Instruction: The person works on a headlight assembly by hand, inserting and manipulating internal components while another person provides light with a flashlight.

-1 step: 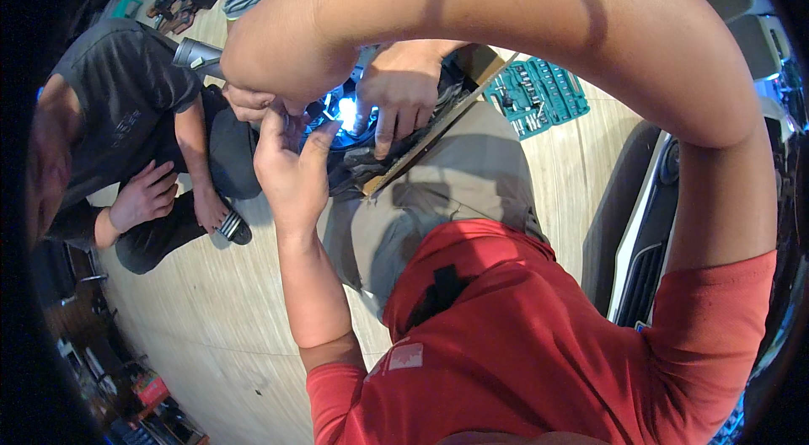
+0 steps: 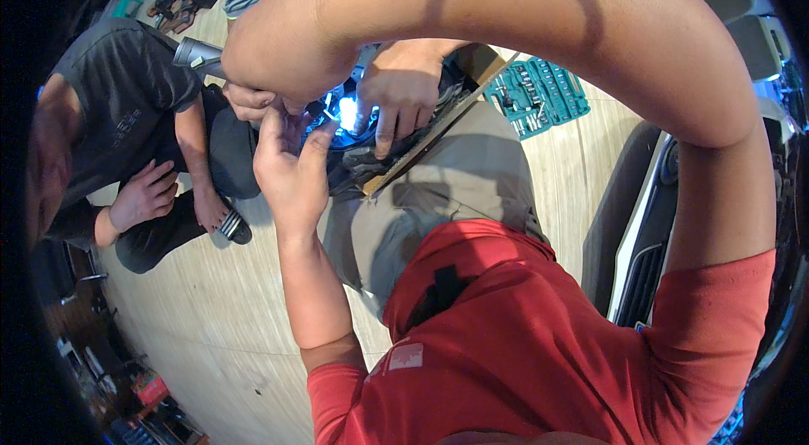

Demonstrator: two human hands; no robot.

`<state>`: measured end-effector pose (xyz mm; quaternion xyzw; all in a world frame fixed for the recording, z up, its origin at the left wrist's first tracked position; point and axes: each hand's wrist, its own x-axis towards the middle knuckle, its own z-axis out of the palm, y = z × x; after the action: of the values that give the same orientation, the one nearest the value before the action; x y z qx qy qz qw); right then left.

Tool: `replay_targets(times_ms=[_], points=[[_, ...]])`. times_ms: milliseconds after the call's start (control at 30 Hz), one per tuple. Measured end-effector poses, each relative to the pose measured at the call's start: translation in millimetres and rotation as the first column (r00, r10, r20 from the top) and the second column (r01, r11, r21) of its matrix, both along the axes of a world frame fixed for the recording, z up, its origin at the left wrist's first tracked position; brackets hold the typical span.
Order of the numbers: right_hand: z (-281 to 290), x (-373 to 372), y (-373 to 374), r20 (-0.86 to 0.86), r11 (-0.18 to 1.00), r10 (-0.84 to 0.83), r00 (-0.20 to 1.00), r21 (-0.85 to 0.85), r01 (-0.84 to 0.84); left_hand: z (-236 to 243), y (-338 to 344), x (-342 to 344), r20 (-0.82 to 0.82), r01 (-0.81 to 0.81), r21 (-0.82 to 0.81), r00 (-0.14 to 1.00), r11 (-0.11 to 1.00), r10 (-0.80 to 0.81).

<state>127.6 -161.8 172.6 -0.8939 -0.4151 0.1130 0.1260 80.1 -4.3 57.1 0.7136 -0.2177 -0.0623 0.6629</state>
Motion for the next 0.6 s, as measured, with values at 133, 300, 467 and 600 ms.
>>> replay_targets(times_ms=[133, 300, 467, 600], points=[[-5, 5, -6, 0.002, 1.000, 0.012, 1.000, 0.018, -0.012, -5, 9, -2, -0.062, -0.018, -0.018, 0.998, 1.000, 0.017], [-6, 9, -6, 0.006, 0.997, 0.036, 0.999, 0.069, -0.037, -6, 16, 6, -0.032, 0.078, 0.101, 0.997, 0.992, -0.075], [27, -28, 3, 0.156, 0.979, -0.104, 0.982, -0.160, 0.129, 0, 12, 17, -0.005, 0.158, 0.295, 0.987, 0.942, -0.164], [27, -25, -1, 0.131, 0.988, -0.087, 0.988, -0.117, 0.102, 9, 9, 19, 0.062, 0.141, 0.398, 0.982, 0.906, -0.179]])
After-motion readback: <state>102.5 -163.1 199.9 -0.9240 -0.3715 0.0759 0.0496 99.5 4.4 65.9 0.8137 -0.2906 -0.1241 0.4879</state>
